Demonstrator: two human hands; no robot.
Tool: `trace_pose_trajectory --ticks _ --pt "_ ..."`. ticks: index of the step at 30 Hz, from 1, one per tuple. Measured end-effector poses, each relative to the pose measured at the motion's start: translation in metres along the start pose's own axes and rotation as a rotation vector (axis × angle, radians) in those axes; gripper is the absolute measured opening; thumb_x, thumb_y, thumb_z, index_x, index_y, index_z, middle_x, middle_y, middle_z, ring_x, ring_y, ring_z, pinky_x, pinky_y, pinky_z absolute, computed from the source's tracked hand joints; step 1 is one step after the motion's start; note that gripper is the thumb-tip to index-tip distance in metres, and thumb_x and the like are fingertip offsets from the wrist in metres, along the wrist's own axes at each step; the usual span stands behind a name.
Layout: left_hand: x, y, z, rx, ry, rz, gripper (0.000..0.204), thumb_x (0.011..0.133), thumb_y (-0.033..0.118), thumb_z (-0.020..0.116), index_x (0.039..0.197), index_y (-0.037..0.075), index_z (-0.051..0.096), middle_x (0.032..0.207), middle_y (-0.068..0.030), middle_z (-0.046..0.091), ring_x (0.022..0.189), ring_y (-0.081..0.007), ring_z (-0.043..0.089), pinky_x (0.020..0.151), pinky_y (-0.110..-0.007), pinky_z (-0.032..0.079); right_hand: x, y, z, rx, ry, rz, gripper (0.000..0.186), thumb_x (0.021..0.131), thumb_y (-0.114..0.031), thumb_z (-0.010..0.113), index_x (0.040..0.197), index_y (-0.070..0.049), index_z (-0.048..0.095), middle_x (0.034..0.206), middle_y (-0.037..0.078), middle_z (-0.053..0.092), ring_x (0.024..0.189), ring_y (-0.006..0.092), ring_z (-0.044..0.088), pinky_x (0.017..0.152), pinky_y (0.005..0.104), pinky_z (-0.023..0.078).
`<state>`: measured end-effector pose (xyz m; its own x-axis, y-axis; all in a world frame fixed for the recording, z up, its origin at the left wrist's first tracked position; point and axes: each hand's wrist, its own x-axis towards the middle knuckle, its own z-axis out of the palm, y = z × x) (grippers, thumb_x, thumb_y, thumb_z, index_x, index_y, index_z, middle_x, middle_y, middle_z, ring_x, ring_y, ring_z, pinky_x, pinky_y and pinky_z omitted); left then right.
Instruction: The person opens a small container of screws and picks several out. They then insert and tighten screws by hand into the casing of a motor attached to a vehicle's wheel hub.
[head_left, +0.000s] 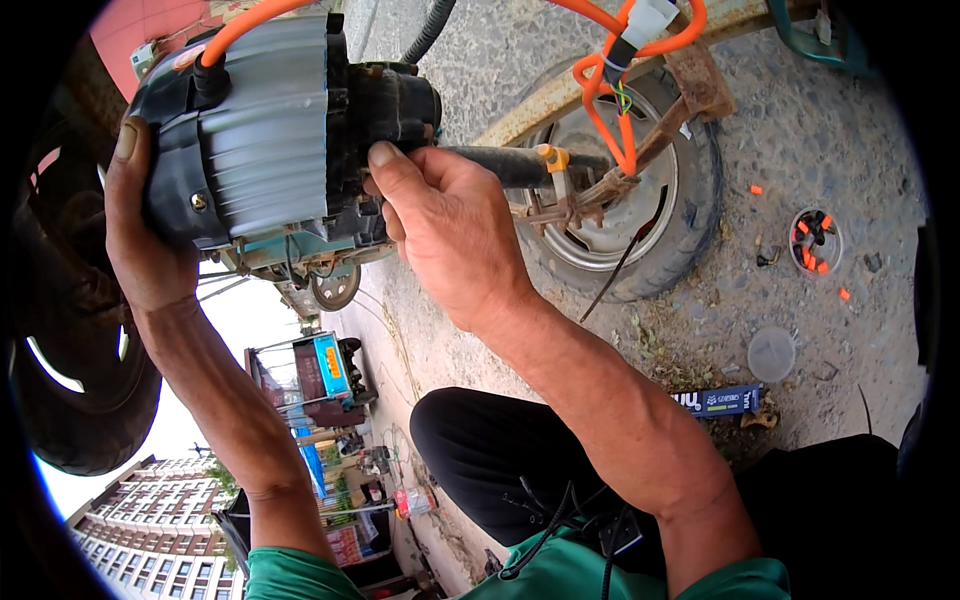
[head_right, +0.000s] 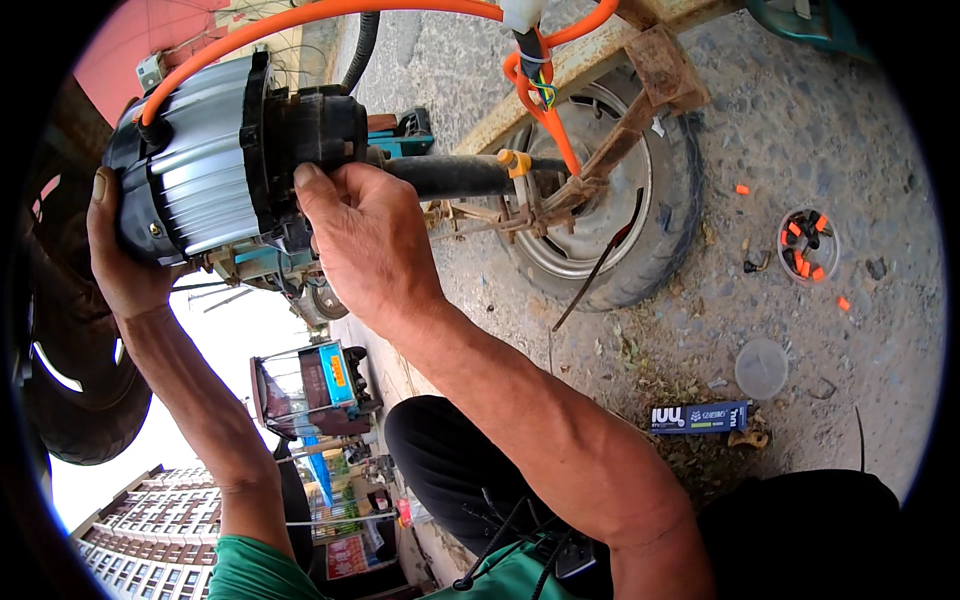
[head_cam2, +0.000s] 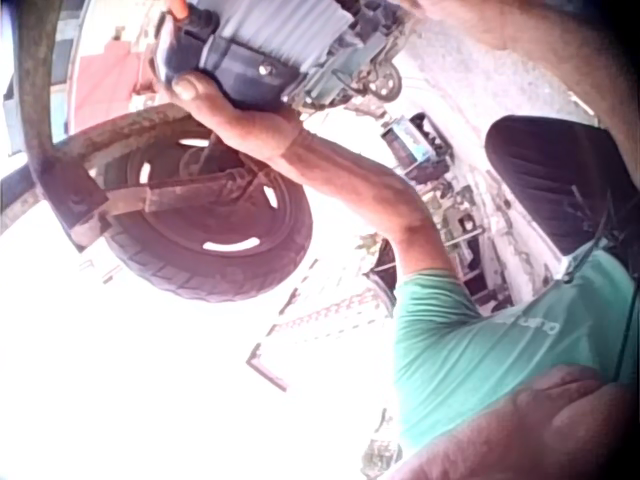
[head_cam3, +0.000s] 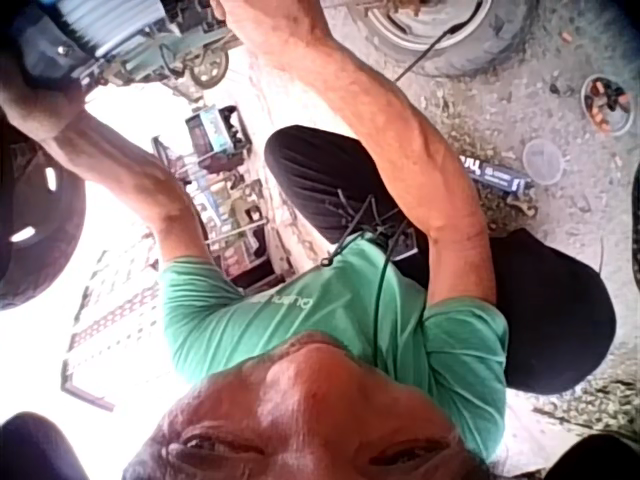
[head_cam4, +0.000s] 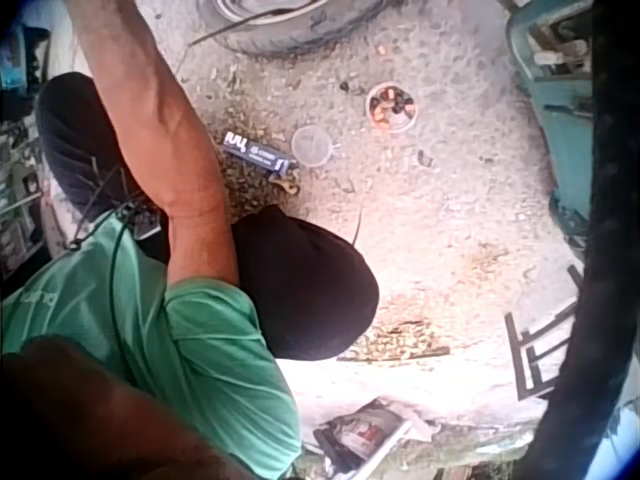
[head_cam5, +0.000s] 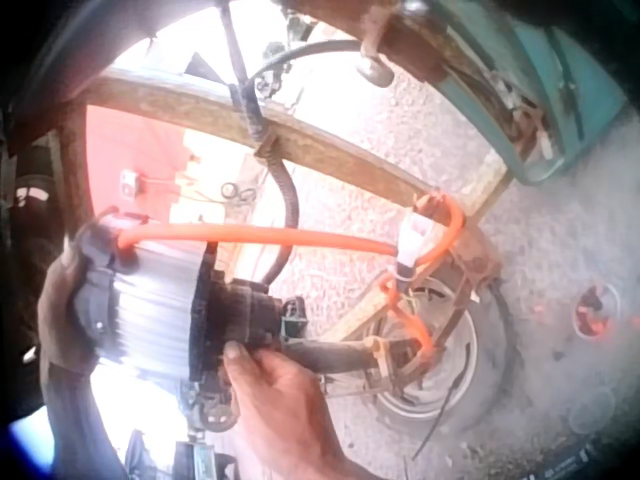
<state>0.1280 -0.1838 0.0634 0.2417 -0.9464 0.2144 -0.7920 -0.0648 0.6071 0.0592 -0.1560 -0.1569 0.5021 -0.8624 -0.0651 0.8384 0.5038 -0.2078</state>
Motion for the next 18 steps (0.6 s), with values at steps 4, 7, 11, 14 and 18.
trace_pose_trajectory --ticks 4,7,11,14,18 --pt "-0.003 0.001 0.002 -0.029 -0.047 0.003 0.043 0.096 0.035 0.052 0.125 0.003 0.058 0.107 -0.0064 0.067 0.095 -0.0151 0.065 0.082 -0.029 0.052 -0.006 0.000 0.004 0.041 0.058 -0.043 0.037 0.094 -0.036 0.063 0.091 0.001 0.064 0.065 -0.001 0.053 0.055 0.0047 0.045 0.048 0.0196 0.035" --pt "-0.005 0.001 0.005 -0.055 -0.079 0.010 0.042 0.096 0.032 0.054 0.126 0.002 0.058 0.108 -0.0058 0.066 0.096 -0.0137 0.064 0.085 -0.027 0.050 -0.007 -0.003 0.006 0.085 0.051 -0.045 0.036 0.094 -0.034 0.063 0.093 0.001 0.064 0.065 -0.001 0.054 0.055 0.0049 0.045 0.048 0.0196 0.036" --pt "-0.003 0.000 0.006 0.006 0.009 0.026 0.046 0.097 0.040 0.048 0.125 0.005 0.056 0.107 -0.0084 0.068 0.092 -0.0175 0.068 0.078 -0.031 0.056 -0.005 -0.004 -0.001 0.065 0.000 -0.030 0.032 0.095 -0.031 0.062 0.089 0.001 0.065 0.065 0.001 0.058 0.056 0.0066 0.053 0.049 0.0224 0.042" --pt "-0.001 0.000 0.004 0.001 -0.025 0.033 0.046 0.097 0.040 0.048 0.125 0.004 0.056 0.106 -0.0084 0.068 0.092 -0.0175 0.068 0.078 -0.032 0.056 -0.001 0.000 -0.005 0.017 -0.030 -0.021 0.033 0.095 -0.030 0.061 0.085 0.001 0.065 0.064 0.002 0.059 0.057 0.0075 0.056 0.049 0.0239 0.045" --pt "0.003 -0.006 -0.006 0.003 0.041 0.042 0.045 0.097 0.039 0.050 0.125 0.004 0.057 0.106 -0.0083 0.068 0.092 -0.0175 0.068 0.079 -0.032 0.056 -0.004 -0.005 -0.001 0.031 -0.031 0.000 0.034 0.096 -0.032 0.060 0.087 0.001 0.062 0.059 -0.002 0.049 0.053 0.0047 0.041 0.047 0.0211 0.033"
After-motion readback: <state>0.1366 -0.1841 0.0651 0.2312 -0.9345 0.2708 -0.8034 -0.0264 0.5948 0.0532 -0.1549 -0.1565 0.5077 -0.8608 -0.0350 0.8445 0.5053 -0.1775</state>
